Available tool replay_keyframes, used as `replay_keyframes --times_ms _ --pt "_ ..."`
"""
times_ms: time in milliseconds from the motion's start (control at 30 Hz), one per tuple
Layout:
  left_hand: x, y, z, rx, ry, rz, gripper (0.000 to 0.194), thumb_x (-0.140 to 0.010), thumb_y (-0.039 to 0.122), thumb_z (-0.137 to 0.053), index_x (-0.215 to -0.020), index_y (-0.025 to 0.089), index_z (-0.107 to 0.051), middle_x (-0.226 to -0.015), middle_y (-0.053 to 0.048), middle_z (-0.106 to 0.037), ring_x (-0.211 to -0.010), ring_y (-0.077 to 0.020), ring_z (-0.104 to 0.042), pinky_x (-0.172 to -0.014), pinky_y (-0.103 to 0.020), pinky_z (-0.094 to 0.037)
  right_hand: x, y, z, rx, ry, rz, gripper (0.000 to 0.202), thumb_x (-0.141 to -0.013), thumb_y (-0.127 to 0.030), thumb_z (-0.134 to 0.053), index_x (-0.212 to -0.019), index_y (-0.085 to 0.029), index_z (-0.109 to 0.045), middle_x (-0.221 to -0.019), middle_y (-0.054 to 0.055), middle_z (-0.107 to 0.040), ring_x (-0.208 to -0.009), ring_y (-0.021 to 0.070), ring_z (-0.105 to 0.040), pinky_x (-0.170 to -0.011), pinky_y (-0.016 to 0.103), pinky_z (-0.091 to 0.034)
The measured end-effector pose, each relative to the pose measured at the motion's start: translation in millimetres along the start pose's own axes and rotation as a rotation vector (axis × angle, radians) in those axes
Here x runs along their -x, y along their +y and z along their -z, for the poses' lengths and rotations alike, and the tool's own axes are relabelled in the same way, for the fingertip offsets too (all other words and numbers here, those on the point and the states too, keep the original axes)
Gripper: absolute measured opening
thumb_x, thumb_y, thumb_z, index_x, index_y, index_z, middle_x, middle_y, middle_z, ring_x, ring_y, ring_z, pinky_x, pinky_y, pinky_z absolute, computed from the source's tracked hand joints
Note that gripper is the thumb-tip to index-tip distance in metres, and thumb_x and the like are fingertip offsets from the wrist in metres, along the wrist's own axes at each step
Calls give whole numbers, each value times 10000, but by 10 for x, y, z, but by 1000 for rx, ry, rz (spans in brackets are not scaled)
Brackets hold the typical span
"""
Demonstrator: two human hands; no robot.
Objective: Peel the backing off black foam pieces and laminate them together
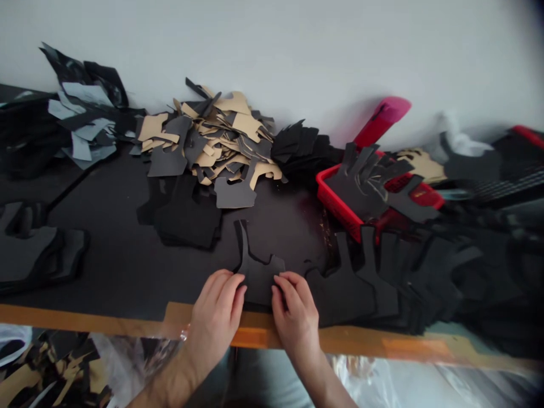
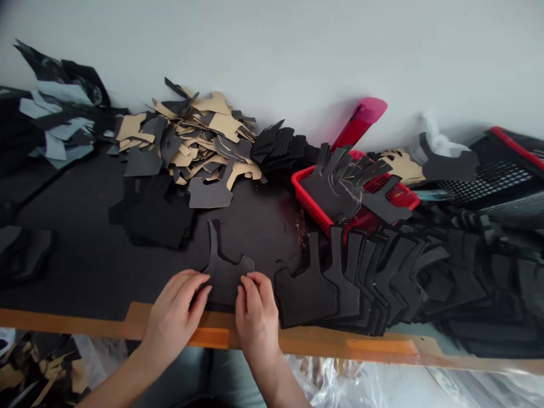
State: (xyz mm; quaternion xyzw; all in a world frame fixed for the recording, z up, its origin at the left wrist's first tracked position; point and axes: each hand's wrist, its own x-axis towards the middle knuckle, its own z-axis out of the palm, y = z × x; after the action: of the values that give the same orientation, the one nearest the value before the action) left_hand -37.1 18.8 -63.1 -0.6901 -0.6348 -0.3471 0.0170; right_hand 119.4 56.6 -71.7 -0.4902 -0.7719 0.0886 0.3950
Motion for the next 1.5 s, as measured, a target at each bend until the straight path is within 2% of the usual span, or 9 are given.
replay_keyframes --times_ms 867,1167,1367,1500 --pt "-2 -8 -4 -3 -5 7 187 -863 78 -542 -1043 128 -532 -954 -80 -587 -955 -206 -547 -868 -368 -486 13 12 -25 7 -19 28 183 -867 -97 -523 -1029 -117 -602 -992 100 -587 -919 144 -587 -811 240 -536" --pt "-14 5 25 -2 -28 14 164 -874 102 -515 -1033 138 -524 -933 -81 -586 -943 -211 -548 -868 -371 -496 -130 -2 111 50 -188 24 168 -885 -165 -478 -967 -157 -624 -955 85 -599 -852 160 -610 -750 273 -546" --pt "1 3 16 7 -29 17 156 -879 114 -498 -1031 130 -529 -932 -88 -580 -948 -210 -542 -865 -358 -496 -165 -27 153 196 -239 66 183 -883 -202 -489 -973 -152 -640 -966 84 -611 -770 157 -623 -638 255 -532" --pt "8 1 5 14 -32 27 160 -884 115 -490 -1037 129 -530 -929 -89 -573 -969 -211 -531 -882 -358 -487 -133 -52 158 272 -245 72 190 -885 -233 -504 -990 -158 -644 -980 83 -610 -796 176 -623 -635 269 -528"
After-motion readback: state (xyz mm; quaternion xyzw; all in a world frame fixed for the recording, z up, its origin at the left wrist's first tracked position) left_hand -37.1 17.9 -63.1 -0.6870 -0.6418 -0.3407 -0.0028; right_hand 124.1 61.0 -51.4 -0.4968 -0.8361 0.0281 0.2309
